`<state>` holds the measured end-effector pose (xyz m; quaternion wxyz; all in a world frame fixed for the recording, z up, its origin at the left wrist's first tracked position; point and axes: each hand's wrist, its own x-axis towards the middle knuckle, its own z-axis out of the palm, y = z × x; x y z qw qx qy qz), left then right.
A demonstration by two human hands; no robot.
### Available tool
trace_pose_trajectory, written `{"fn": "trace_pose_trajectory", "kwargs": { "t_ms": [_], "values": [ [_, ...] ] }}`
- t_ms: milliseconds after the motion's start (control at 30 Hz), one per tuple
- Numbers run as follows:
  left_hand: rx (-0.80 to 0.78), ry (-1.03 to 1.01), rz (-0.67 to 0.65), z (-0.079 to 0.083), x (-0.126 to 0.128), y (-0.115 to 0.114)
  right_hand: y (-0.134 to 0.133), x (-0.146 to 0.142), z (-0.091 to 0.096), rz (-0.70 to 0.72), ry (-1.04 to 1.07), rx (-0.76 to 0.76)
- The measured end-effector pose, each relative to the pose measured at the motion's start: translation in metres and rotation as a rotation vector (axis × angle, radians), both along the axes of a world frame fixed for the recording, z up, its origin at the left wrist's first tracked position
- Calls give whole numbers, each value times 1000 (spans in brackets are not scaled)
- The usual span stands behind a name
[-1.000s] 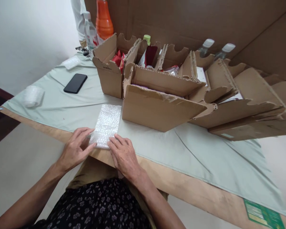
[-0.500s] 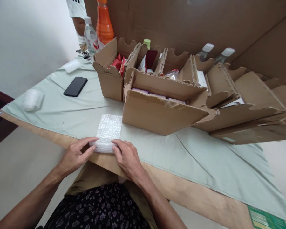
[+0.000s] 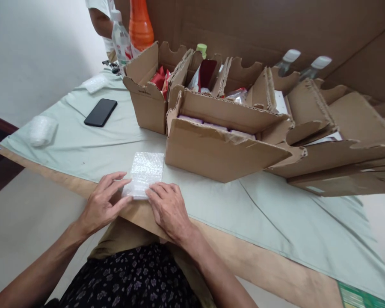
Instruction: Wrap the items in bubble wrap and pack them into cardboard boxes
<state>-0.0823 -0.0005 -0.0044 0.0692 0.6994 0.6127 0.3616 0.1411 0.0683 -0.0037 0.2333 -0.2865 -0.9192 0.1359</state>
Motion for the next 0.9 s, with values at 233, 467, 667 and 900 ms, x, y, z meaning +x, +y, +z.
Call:
{"fn": "trace_pose_trajectory", "kwargs": {
  "t_ms": [233, 467, 667, 900],
  "values": [
    [-71, -59, -133, 8, -5, -4, -4, 4, 7, -86, 110, -191],
    [-54, -20, 37, -11, -4, 34, 6, 4, 6, -68, -10, -12],
    [-83, -167, 201, 2, -3, 14, 17, -4, -3, -27, -79, -48],
    [-427, -1055, 283, 12, 14, -22, 2, 0, 1, -212, 171, -344]
  ]
}}
